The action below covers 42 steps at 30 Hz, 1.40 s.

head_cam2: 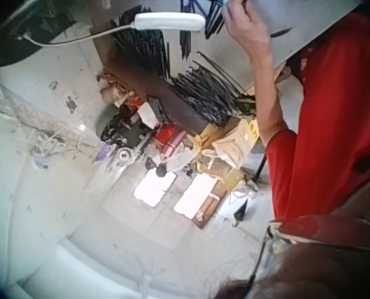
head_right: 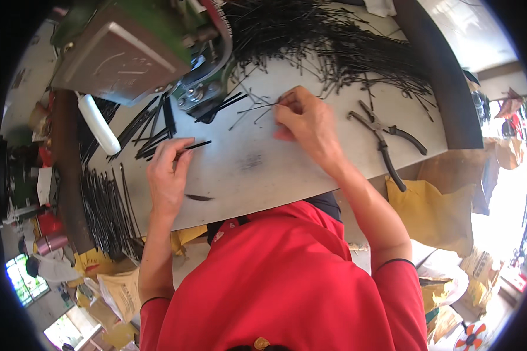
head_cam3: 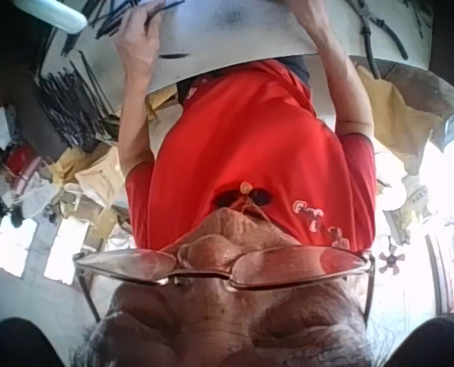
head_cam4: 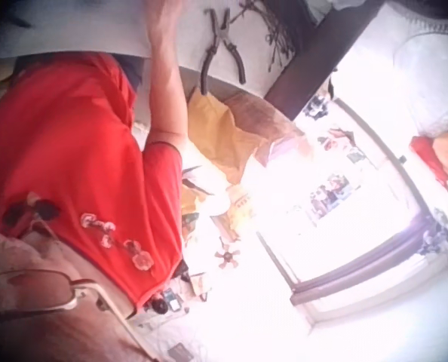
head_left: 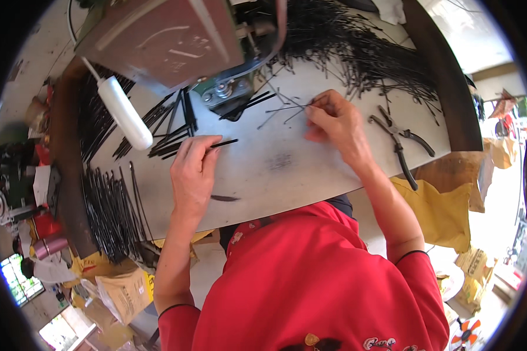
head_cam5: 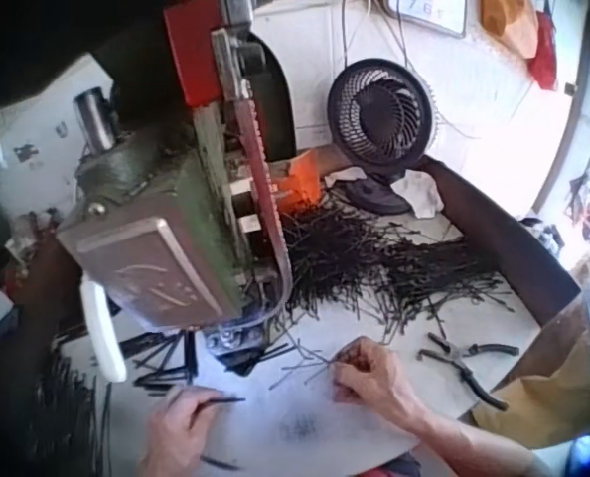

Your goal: The person repeatedly picks up thin black metal rods and inserts them into a manual bending machine. They operate the machine's lever to bend the rods and then place the finished pieces on the table.

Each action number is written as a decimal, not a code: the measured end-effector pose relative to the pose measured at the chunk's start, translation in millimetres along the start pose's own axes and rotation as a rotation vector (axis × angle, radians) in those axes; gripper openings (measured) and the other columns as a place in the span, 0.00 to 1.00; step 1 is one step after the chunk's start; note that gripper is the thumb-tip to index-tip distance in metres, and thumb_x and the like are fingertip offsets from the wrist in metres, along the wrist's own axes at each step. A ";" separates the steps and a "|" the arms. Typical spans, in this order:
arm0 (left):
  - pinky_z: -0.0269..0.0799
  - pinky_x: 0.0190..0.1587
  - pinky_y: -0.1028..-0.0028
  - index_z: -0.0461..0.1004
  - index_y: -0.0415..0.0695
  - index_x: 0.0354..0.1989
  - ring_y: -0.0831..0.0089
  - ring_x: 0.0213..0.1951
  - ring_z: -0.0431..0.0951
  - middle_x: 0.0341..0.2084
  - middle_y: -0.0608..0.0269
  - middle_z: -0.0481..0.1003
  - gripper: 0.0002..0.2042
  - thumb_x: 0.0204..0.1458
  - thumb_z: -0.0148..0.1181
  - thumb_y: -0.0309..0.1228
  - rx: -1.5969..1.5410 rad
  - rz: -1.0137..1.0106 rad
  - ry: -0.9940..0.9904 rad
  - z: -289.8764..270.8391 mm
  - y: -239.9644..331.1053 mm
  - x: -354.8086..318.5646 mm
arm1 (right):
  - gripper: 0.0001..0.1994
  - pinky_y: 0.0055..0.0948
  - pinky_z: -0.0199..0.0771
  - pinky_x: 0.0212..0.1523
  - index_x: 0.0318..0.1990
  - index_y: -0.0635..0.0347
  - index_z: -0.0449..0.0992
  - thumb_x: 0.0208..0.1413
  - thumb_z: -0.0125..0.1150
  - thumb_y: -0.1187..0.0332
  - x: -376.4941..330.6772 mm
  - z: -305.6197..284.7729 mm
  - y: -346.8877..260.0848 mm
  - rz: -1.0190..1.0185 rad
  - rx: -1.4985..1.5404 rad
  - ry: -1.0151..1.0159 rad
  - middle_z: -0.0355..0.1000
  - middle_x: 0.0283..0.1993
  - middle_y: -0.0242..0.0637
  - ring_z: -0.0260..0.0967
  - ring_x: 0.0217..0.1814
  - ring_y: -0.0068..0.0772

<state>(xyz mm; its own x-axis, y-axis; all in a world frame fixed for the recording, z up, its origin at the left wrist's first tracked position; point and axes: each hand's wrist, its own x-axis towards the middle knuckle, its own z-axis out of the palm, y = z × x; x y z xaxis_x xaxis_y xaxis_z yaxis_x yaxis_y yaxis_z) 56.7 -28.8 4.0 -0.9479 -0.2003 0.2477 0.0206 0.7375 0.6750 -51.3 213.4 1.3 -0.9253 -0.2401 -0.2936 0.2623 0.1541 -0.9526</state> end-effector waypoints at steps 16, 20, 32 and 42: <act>0.65 0.42 0.62 0.73 0.39 0.37 0.56 0.40 0.71 0.32 0.53 0.70 0.08 0.48 0.57 0.24 0.360 0.230 -0.138 11.4 -20.1 8.7 | 0.07 0.31 0.62 0.14 0.25 0.65 0.69 0.41 0.55 0.70 -2.3 -5.4 11.9 -0.900 -1.277 -0.036 0.63 0.27 0.39 0.66 0.20 0.33; 0.67 0.41 0.63 0.71 0.34 0.40 0.57 0.36 0.71 0.34 0.49 0.72 0.16 0.55 0.54 0.37 0.359 0.288 -0.097 13.9 0.5 11.6 | 0.07 0.30 0.66 0.21 0.25 0.64 0.69 0.41 0.55 0.69 4.7 11.3 38.1 -0.941 -1.113 0.230 0.62 0.28 0.38 0.66 0.25 0.33; 0.70 0.30 0.76 0.70 0.34 0.40 0.73 0.28 0.72 0.27 0.57 0.74 0.09 0.51 0.59 0.22 -0.404 -0.045 -0.163 47.5 45.2 15.7 | 0.09 0.34 0.66 0.24 0.29 0.61 0.65 0.42 0.55 0.68 -24.6 33.3 41.3 -1.005 -0.724 0.291 0.61 0.30 0.39 0.66 0.27 0.37; 0.72 0.40 0.73 0.70 0.33 0.41 0.68 0.34 0.75 0.34 0.52 0.75 0.08 0.54 0.55 0.23 -0.945 -0.334 -0.131 51.9 51.6 20.1 | 0.10 0.36 0.68 0.24 0.31 0.65 0.67 0.40 0.56 0.70 -24.0 28.0 47.8 -0.800 -0.686 0.280 0.65 0.29 0.42 0.69 0.26 0.42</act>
<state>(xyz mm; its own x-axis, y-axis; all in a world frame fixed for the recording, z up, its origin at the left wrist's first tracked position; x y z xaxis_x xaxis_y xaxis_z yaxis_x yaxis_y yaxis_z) 22.3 38.7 7.8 -0.9774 -0.1890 -0.0946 -0.0627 -0.1681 0.9838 -8.9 199.7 -39.4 -0.8123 -0.2956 0.5028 -0.5718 0.5734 -0.5867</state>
